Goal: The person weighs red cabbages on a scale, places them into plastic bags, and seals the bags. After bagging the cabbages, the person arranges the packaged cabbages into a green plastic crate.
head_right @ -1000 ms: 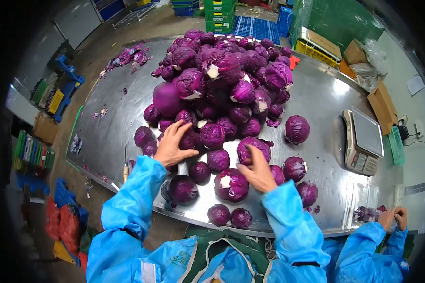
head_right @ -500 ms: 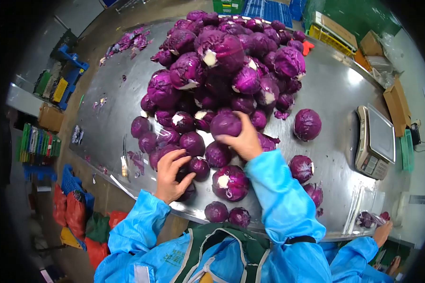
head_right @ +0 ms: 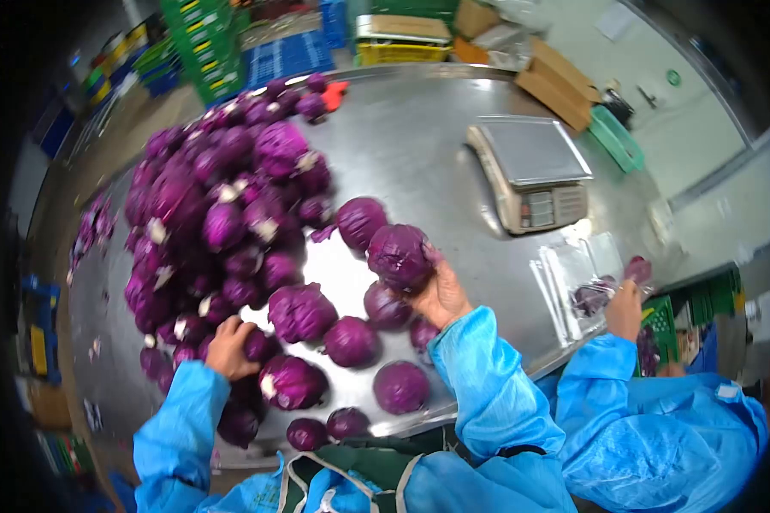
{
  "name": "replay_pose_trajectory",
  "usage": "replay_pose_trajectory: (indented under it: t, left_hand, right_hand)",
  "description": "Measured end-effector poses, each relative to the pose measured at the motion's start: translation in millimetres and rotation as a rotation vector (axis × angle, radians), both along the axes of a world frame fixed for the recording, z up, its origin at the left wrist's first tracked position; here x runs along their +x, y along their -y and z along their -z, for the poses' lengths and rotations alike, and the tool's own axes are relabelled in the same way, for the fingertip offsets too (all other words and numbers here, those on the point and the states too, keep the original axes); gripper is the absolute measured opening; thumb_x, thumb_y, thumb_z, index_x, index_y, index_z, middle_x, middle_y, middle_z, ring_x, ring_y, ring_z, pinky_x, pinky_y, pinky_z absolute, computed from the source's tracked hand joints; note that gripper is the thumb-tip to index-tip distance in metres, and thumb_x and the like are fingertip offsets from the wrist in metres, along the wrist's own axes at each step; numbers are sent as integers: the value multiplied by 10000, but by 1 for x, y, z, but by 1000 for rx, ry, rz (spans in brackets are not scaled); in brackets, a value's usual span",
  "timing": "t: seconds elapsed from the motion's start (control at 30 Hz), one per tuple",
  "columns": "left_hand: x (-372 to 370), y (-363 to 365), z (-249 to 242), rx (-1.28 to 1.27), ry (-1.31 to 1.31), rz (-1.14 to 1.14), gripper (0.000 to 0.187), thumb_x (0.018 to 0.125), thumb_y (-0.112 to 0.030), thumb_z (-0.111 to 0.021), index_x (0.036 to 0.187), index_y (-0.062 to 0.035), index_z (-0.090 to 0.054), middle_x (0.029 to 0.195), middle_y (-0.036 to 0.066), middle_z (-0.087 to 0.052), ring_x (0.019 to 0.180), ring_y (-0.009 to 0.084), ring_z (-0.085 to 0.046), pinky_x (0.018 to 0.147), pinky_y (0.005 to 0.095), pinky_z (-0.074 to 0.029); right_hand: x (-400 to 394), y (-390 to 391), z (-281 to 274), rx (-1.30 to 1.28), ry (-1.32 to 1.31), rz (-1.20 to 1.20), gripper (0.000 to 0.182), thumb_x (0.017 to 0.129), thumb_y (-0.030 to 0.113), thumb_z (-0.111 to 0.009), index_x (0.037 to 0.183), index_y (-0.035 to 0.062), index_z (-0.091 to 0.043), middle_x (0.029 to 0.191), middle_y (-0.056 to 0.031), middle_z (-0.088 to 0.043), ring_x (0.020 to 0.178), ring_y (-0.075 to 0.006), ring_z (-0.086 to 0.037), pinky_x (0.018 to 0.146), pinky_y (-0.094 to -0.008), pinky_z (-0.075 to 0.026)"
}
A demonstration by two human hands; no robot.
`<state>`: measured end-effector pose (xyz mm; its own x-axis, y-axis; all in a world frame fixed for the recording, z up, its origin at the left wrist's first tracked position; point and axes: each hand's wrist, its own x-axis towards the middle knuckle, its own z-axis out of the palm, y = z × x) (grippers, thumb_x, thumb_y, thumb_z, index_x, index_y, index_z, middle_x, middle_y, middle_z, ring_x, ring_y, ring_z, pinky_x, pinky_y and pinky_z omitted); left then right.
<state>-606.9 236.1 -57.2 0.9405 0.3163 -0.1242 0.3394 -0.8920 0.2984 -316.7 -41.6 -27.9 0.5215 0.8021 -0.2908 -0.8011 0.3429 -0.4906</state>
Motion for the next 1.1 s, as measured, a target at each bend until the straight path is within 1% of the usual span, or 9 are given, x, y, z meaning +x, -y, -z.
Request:
replay_pose_trajectory:
  t: [0.07,0.33,0.5,0.57,0.77,0.83,0.9,0.93,1.1]
  left_hand:
    - [14,7,-34,-53,193,-111,690,477,-148,-768,1125,-135,-532,1148,138,-481,1080,362,-481,909,428,-438]
    - [233,55,-128,-525,665,-69,910,518,-136,-798,1306,-67,-347,1167,149,-489,1111,258,-494,963,377,-407]
    - [456,141,-99,-597,612,223,908,530,-186,-801,1306,-59,-346,1145,192,-506,1069,287,-539,919,356,-443]
    - [526,176,-70,-552,643,291,872,532,-194,-793,1283,-50,-375,1141,202,-510,1068,317,-535,922,363,-440]
    - [611,232,-16,-375,508,384,918,543,-184,-789,1332,-84,-331,1242,201,-449,1143,369,-462,984,406,-396]
    - [612,231,-5,-383,454,421,978,557,-202,-806,1375,-106,-279,1324,203,-383,1214,377,-397,1028,411,-357]
    - [602,222,-14,-302,535,393,1037,564,-234,-826,1406,-114,-233,1380,202,-332,1260,378,-350,1054,412,-324]
    - [591,209,-21,-311,542,430,1018,592,-259,-825,1408,-97,-239,1400,207,-317,1297,356,-312,1061,408,-309]
    - [445,123,-64,-544,353,309,604,711,-144,-727,1251,-23,-484,1228,123,-541,1186,243,-480,1003,350,-354]
  right_hand:
    - [51,19,-8,-143,214,286,500,820,229,-647,1233,22,-455,1143,-110,-567,996,-231,-587,842,-374,-489]
    - [288,80,-6,-887,929,741,708,638,271,-813,1159,-69,-474,1093,-188,-571,991,-237,-569,882,-317,-444]
    - [368,114,1,-1174,1262,757,849,591,408,-802,1225,-27,-442,1118,-207,-575,1037,-323,-569,911,-378,-436]
    - [384,124,1,-1211,1261,790,831,593,350,-815,1226,-42,-446,1102,-196,-580,1023,-280,-579,904,-352,-445]
    - [403,144,20,-1588,1348,554,855,620,490,-761,1259,21,-440,1186,-216,-538,1120,-354,-513,968,-396,-380]
    - [416,156,33,-1529,1348,510,808,667,500,-732,1249,11,-457,1213,-205,-525,1162,-329,-488,987,-380,-358]
    - [436,172,40,-1249,1426,808,671,747,428,-696,1219,-4,-493,1131,-178,-578,1092,-277,-540,938,-346,-389]
    - [424,180,17,-1225,1147,871,543,812,339,-658,1187,-28,-518,1024,-129,-625,974,-223,-586,872,-309,-417]
    - [340,183,-18,-502,768,1409,184,891,137,-539,942,-33,-586,860,-86,-626,795,-145,-568,755,-274,-434]
